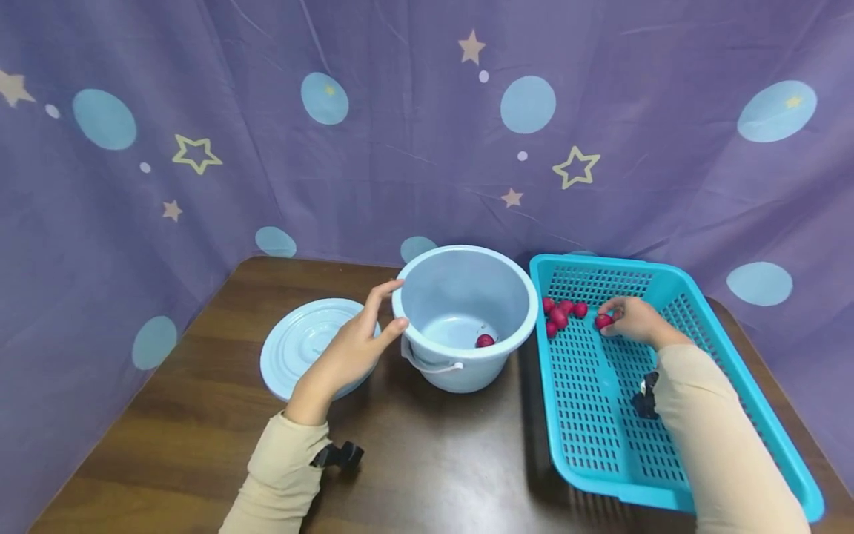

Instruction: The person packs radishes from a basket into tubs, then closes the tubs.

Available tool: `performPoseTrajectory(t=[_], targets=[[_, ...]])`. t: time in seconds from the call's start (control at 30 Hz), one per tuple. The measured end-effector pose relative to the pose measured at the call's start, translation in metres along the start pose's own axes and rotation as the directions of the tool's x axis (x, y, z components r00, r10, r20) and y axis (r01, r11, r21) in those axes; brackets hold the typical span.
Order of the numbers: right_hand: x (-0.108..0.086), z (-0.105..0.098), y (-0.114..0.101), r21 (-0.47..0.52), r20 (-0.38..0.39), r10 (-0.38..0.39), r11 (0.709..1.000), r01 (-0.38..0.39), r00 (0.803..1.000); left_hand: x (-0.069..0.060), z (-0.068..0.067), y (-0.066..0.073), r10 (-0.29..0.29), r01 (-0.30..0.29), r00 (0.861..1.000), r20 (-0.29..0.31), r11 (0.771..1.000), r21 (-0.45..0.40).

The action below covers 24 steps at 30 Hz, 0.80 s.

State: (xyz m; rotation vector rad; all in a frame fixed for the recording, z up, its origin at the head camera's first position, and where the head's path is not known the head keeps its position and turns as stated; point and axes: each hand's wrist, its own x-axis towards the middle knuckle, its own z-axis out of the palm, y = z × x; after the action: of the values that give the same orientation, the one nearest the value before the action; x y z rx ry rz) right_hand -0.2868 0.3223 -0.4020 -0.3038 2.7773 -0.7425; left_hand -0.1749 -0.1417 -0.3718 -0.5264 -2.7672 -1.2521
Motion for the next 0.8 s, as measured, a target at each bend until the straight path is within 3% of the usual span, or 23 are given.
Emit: performPoseTrajectory(t=[0.27, 0.8], targets=[[-0.004, -0.005, -0.004, 0.001, -0.035, -0.023, 1.000, 0.023, 0.999, 0.001, -0.001, 0.000, -0.001, 0.001, 1.000, 0.010, 1.000, -0.010], [-0.016, -0.026, -0.033, 0.078, -0.086, -0.059, 0.995, 0.065, 0.995, 0.001, 0.000, -0.001, -0.008, 0.008, 1.000, 0.008, 1.000, -0.001]])
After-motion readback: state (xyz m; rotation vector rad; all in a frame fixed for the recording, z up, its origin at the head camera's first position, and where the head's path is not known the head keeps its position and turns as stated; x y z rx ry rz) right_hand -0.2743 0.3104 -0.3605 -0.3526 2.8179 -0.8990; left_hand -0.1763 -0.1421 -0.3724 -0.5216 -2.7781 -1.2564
